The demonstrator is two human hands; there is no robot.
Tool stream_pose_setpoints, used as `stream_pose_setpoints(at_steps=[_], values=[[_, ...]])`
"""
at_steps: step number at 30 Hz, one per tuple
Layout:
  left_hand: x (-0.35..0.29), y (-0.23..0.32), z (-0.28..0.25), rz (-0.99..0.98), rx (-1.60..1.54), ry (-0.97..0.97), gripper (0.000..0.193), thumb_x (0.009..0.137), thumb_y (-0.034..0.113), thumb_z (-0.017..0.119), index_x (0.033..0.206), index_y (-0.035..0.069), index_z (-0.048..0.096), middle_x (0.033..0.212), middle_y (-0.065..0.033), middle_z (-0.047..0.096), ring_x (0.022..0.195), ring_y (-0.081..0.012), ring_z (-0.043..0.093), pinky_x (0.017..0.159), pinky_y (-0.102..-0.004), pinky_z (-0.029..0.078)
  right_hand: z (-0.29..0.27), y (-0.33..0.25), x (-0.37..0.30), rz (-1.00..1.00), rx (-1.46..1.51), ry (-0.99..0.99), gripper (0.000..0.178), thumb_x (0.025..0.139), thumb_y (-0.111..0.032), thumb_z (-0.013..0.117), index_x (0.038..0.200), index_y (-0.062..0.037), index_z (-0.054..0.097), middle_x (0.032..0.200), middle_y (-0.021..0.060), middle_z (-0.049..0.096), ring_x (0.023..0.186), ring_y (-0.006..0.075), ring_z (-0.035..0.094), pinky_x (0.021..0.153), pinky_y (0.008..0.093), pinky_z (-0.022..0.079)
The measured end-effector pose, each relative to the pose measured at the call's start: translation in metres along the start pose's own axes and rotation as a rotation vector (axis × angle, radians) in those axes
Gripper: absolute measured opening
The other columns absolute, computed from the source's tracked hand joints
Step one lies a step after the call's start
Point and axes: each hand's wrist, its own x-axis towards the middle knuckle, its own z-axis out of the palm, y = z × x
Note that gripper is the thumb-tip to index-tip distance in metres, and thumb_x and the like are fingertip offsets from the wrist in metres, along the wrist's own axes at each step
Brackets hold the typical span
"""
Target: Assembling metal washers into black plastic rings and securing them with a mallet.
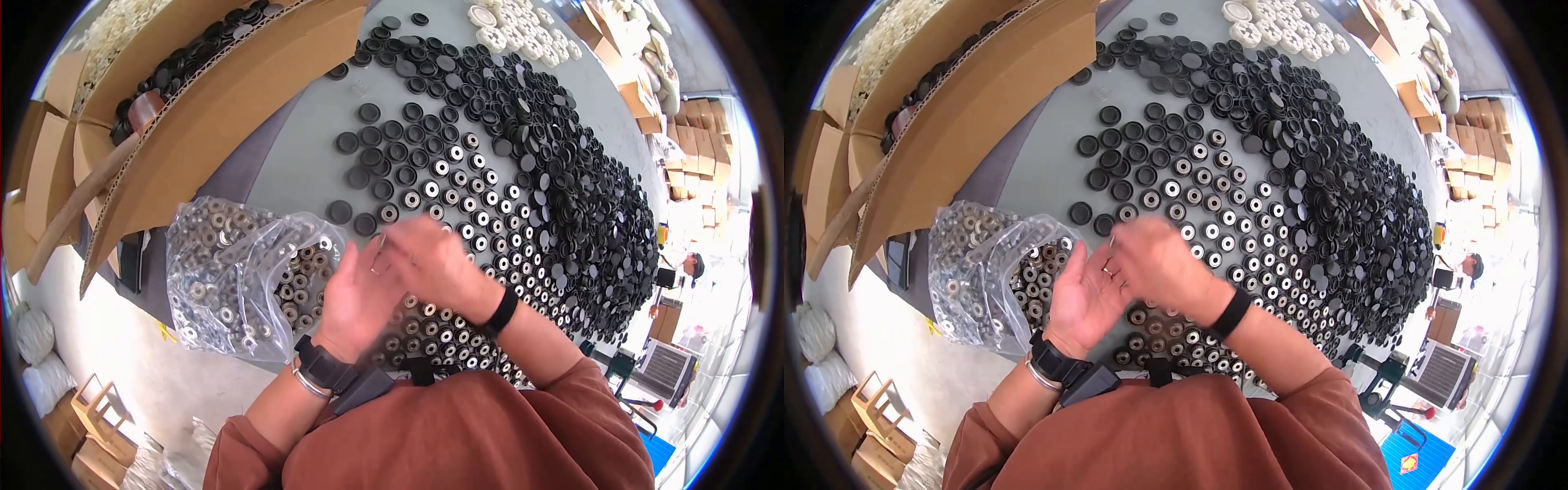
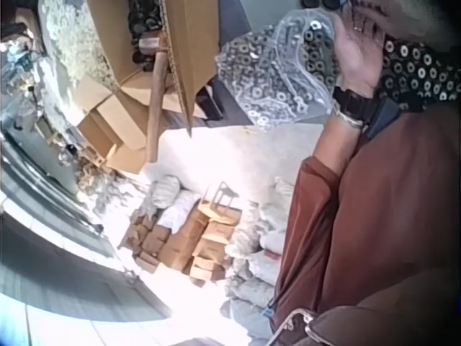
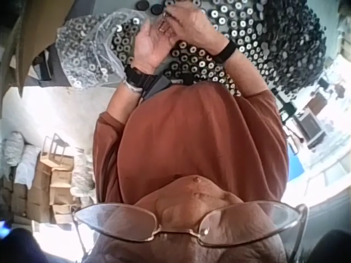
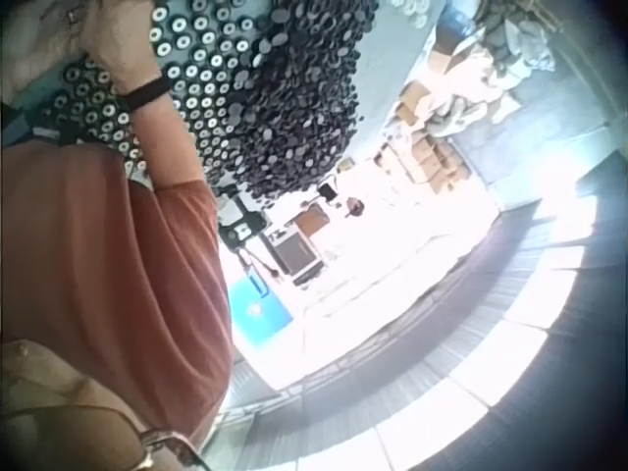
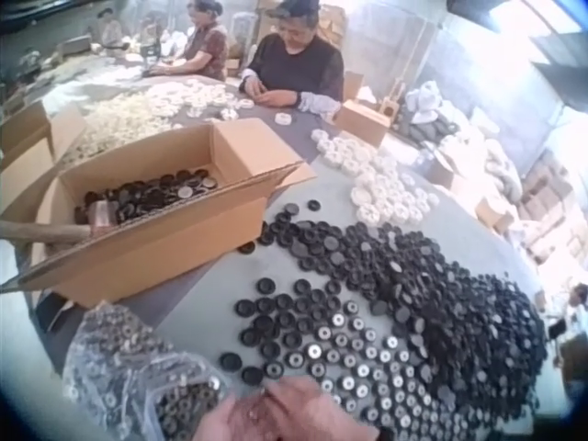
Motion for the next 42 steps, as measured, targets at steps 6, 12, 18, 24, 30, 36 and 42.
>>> stream_pose_setpoints(at_steps=[6,12,18,24,30,36,42], values=[[-0.012,0.000,0.003,-0.033,0.162,0.025,0.051,0.098,0.039,0.032,0.123,-0.002,0.046,0.125,-0.0165,0.049,0.119,-0.0281,0.045,0.103,-0.0434,0.035,-0.001,0.075,0.034,0.120,-0.308,0.137,0.011,0.080,-0.006,0.056,0.087,0.0022,0.058,0.087,0.0175,0.057,0.086,0.0339,0.052,0.079,0.0402,0.043],[-0.022,-0.001,-0.006,-0.075,0.217,0.007,0.050,0.098,0.037,0.033,0.122,-0.005,0.046,0.122,-0.0179,0.051,0.117,-0.0280,0.047,0.102,-0.0426,0.037,0.010,0.080,0.039,0.072,-0.397,0.067,0.010,0.079,-0.007,0.057,0.084,0.0011,0.059,0.085,0.0155,0.056,0.086,0.0308,0.052,0.079,0.0368,0.044],[-0.045,0.006,-0.009,-0.046,0.304,0.065,0.047,0.098,0.034,0.037,0.119,-0.006,0.047,0.117,-0.0162,0.053,0.111,-0.0261,0.050,0.099,-0.0420,0.040,0.010,0.077,0.043,0.032,-0.669,-0.129,0.014,0.071,-0.007,0.054,0.080,0.0006,0.061,0.086,0.0131,0.056,0.087,0.0296,0.052,0.074,0.0369,0.046],[-0.081,0.012,0.000,0.309,0.497,0.433,0.036,0.095,0.027,0.047,0.117,-0.001,0.048,0.110,-0.0121,0.053,0.107,-0.0233,0.051,0.097,-0.0372,0.040,0.000,0.046,0.041,0.084,-0.519,-0.049,0.014,0.079,-0.010,0.056,0.087,-0.0003,0.061,0.090,0.0150,0.058,0.085,0.0297,0.056,0.073,0.0372,0.049],[-0.082,0.014,-0.041,0.455,0.699,0.696,0.032,0.094,0.019,0.047,0.120,0.002,0.048,0.116,-0.0087,0.049,0.110,-0.0171,0.048,0.095,-0.0348,0.040,0.061,-0.047,0.008,0.227,0.345,-0.168,0.040,0.070,-0.005,0.066,0.107,-0.0013,0.052,0.095,0.0205,0.054,0.071,0.0372,0.058,0.069,0.0432,0.050],[-0.077,0.013,-0.032,0.413,0.398,0.780,0.043,0.096,0.031,0.042,0.127,0.001,0.040,0.121,-0.0112,0.048,0.112,-0.0222,0.049,0.097,-0.0370,0.038,0.100,-0.045,0.017,0.350,0.071,-0.106,0.075,0.065,0.005,0.061,0.132,-0.0014,0.027,0.106,0.0265,0.040,0.084,0.0444,0.055,0.073,0.0450,0.050],[-0.052,0.014,-0.022,0.499,0.216,0.740,0.036,0.096,0.037,0.041,0.119,0.010,0.046,0.106,-0.0084,0.055,0.100,-0.0187,0.051,0.092,-0.0370,0.040,0.102,-0.048,0.026,0.415,0.245,-0.120,0.078,0.060,-0.005,0.070,0.129,-0.0013,0.036,0.111,0.0271,0.039,0.094,0.0455,0.050,0.082,0.0455,0.046]])
